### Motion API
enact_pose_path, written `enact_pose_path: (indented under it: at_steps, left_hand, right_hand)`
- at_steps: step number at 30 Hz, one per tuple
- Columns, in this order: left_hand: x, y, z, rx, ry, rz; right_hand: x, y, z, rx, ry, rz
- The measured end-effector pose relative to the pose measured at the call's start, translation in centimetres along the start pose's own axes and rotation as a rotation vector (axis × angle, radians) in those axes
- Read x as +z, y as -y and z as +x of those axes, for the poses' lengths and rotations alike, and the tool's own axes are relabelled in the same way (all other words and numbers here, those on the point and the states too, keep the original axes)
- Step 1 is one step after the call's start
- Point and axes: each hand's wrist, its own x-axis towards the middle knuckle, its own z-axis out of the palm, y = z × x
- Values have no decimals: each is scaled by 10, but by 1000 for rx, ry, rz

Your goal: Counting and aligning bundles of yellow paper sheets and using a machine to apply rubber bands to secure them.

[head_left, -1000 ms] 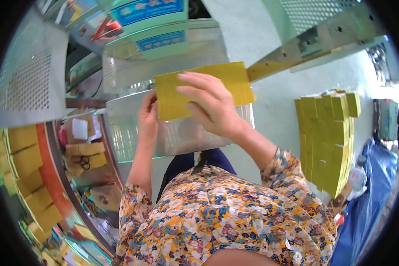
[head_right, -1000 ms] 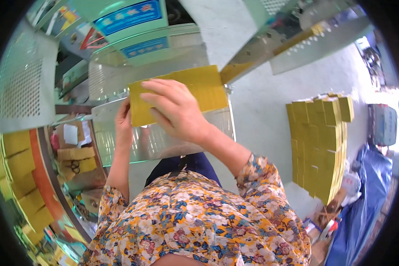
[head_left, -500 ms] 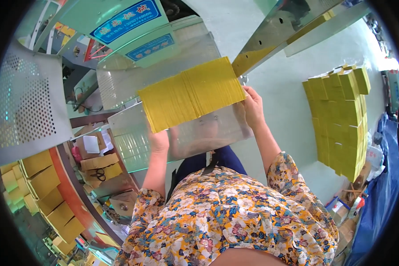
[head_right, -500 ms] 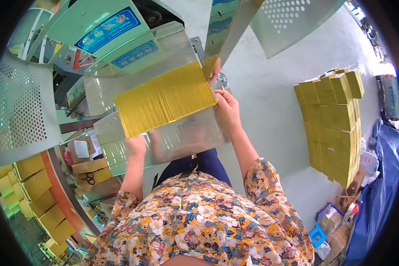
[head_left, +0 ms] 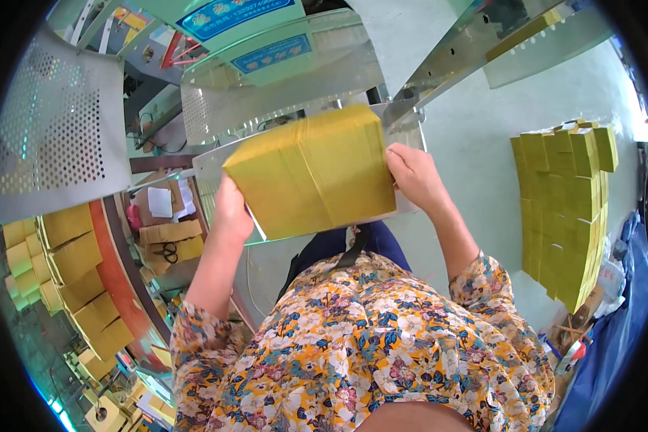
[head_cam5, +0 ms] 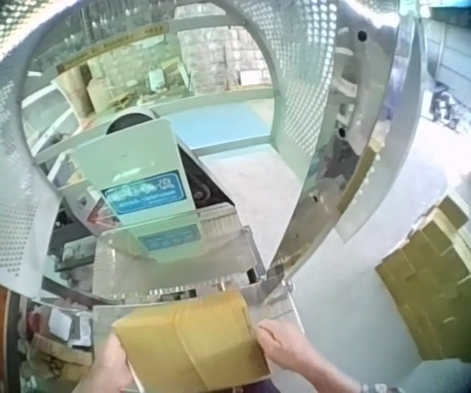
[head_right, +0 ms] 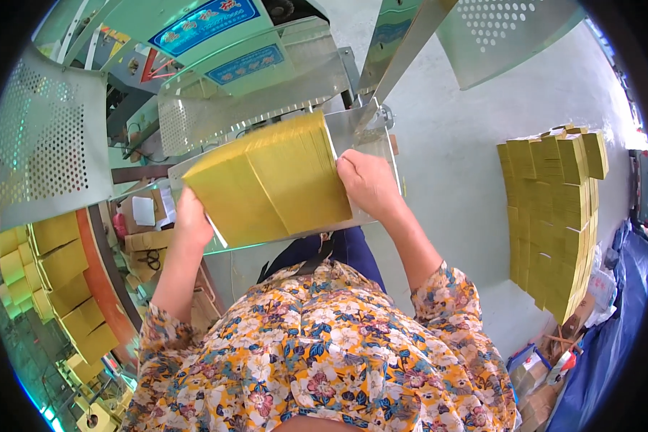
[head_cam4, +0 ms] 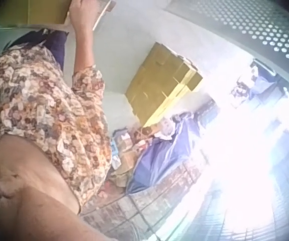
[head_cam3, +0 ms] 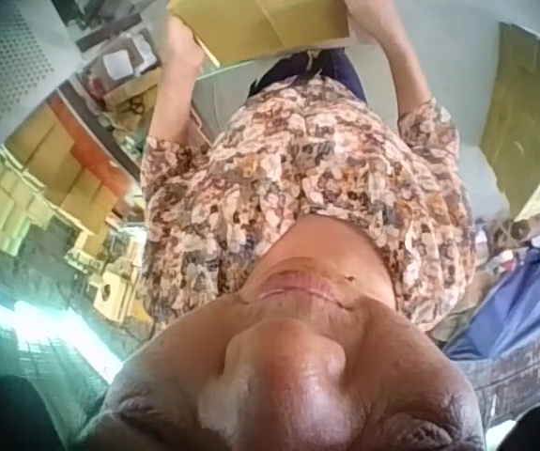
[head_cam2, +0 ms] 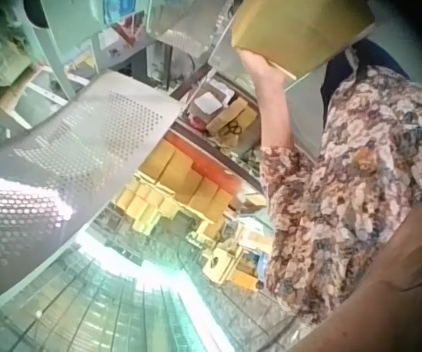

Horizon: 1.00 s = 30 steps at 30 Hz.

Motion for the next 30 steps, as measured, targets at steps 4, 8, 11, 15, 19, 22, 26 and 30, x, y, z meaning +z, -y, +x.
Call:
enact_pose_path:
  at_steps: [4, 8, 11, 15, 19, 22, 26, 30]
  left_hand:
    - [-13, 14, 13, -256, -55, 24]
    - [-17, 6, 16, -348, 44, 56]
    - [-19, 6, 18, -308, 56, 155]
    - [-45, 33, 23, -68, 17, 314]
    - [-44, 57, 16, 65, -47, 199]
    - [-42, 72, 16, 147, 0, 48]
    - [-36, 72, 17, 155, 84, -73]
    - [-30, 64, 17, 97, 93, -108]
  right_hand:
    - [5, -24, 20, 133, 177, -92]
    - [2, -31, 23, 229, 198, 160]
    - [1, -31, 22, 268, 185, 210]
    - [13, -48, 13, 207, 123, 230]
    - [35, -60, -2, 129, -126, 411]
    - [48, -61, -3, 100, -167, 643]
    - [58, -52, -8, 97, -182, 898]
    - [72, -35, -16, 61, -181, 864]
